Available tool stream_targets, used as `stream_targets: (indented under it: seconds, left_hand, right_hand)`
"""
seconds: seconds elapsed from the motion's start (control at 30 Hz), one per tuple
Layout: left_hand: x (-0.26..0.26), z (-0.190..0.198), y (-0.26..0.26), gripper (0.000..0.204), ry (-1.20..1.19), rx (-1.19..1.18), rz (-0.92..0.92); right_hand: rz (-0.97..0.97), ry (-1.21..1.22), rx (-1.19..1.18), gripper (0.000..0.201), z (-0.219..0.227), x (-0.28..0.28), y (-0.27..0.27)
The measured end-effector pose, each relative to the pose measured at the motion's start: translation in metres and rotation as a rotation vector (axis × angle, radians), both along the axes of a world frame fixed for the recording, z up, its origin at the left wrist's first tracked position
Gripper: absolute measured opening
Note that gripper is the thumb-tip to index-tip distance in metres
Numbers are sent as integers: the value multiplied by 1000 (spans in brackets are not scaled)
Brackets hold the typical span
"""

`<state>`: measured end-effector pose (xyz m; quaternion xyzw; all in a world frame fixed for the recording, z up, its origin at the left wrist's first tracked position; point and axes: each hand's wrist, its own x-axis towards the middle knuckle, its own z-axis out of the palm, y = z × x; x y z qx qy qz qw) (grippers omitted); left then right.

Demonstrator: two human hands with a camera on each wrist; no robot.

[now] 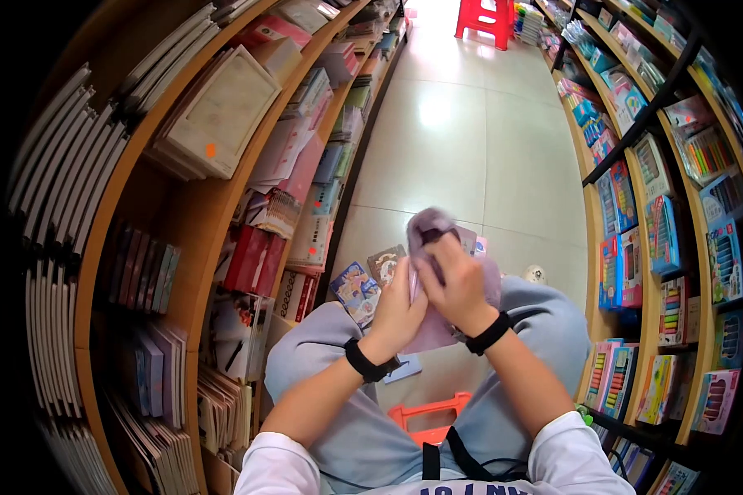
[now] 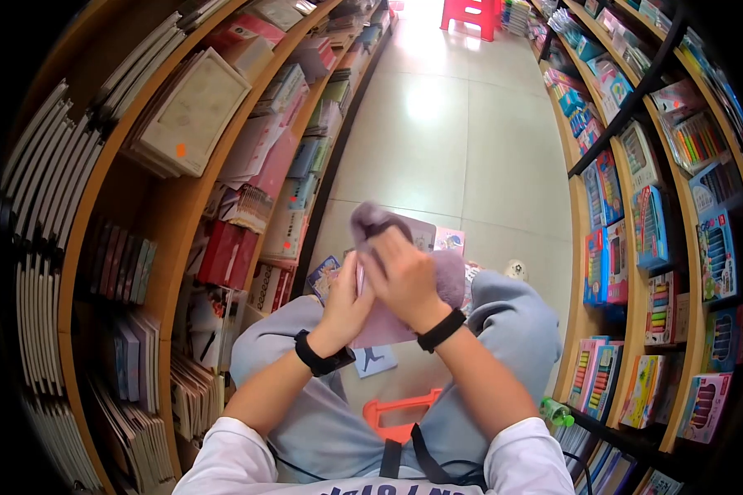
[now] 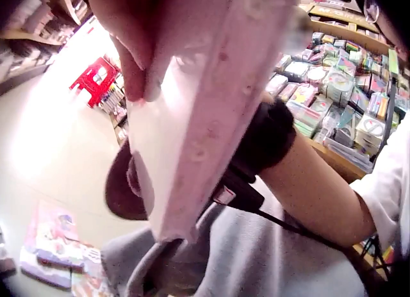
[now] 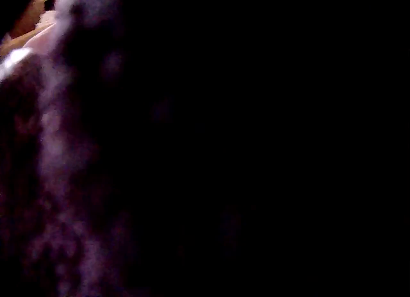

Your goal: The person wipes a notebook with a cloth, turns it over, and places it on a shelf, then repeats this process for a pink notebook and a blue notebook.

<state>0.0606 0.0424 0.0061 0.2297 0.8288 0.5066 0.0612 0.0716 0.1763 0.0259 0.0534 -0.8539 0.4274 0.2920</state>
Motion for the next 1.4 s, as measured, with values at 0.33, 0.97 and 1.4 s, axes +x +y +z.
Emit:
stream_targets:
  seconds: [0.33, 0.97, 1.4]
  left_hand:
    - [6, 22, -7, 37, -97, 197, -15]
    - [-10, 35, -16, 31, -566, 729, 86]
    - [-15, 31, -7, 30, -610, 717, 70]
  right_hand:
    - [-421, -54, -59, 15, -7, -17, 31]
    - [11, -179, -1250, 23, -20, -20, 44]
    - [-99, -228, -1197, 24, -27, -18, 50]
